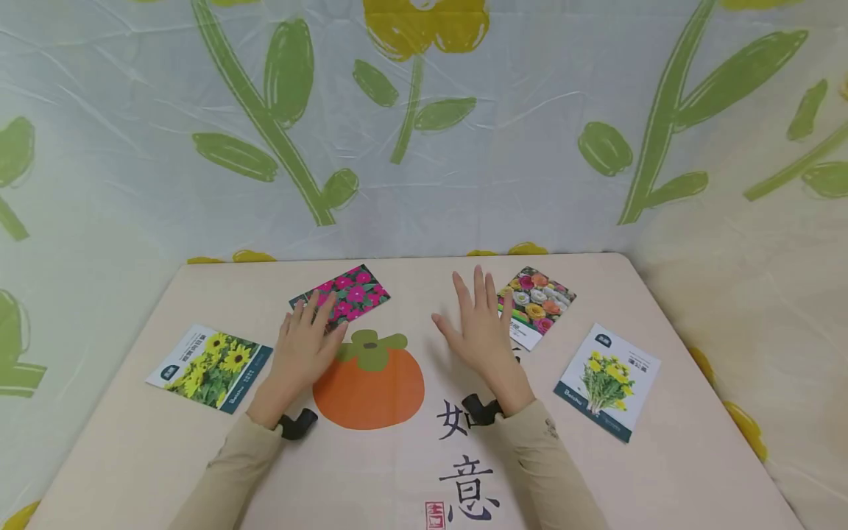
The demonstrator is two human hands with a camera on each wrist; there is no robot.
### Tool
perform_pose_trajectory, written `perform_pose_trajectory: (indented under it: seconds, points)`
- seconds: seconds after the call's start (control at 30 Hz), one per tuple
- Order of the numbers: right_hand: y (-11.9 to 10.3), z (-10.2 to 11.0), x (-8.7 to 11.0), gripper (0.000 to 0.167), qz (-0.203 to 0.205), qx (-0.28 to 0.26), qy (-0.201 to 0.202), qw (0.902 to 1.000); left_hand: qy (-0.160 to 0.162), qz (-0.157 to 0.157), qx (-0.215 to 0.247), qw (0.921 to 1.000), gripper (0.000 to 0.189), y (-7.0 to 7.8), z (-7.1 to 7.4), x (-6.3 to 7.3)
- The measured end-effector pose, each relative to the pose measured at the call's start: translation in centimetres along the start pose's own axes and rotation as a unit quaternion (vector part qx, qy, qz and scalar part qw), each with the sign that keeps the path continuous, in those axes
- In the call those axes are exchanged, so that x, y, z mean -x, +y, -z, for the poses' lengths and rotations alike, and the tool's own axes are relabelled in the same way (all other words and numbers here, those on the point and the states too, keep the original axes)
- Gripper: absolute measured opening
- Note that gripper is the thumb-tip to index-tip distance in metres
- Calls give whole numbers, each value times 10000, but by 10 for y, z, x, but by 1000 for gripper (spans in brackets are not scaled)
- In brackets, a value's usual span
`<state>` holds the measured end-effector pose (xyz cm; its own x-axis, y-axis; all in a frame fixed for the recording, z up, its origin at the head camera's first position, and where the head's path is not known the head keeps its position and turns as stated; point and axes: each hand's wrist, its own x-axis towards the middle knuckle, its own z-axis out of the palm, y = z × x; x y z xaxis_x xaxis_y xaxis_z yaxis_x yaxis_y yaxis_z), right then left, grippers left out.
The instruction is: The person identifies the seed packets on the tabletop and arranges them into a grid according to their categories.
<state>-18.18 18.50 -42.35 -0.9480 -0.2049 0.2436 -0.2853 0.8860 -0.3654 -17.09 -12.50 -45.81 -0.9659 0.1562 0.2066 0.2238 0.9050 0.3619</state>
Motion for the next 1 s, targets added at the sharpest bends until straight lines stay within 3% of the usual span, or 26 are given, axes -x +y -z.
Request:
perform_pose_trajectory:
  seconds: [0.13, 0.23, 0.33, 0.53, 0.73, 1.0]
  points:
    - [-4, 4, -7, 75, 118, -301, 474, 9984, 322, 84, 778, 9964, 59, -4, 1, -4]
    - [-7, 6, -12, 69, 239, -630, 886, 9938, 562, 108, 1441, 9879, 53, -10, 0, -7]
    - [-10, 7, -19, 61, 326, -1003, 1253, 9865, 730, 238, 2084, 9750, 50, -17, -3, -11]
    - [-18, 8, -33, 50, 507, -1763, 1784, 9667, 758, 713, 3193, 9419, 45, -33, -8, -19]
    - [-25, 5, -46, 47, 494, -2233, 1850, 9558, 1094, 1112, 3535, 9223, 44, -40, -11, -23]
    - [-29, -12, -63, 49, 195, -2798, 1652, 9456, 1520, 1238, 3556, 9139, 43, -40, -17, -31]
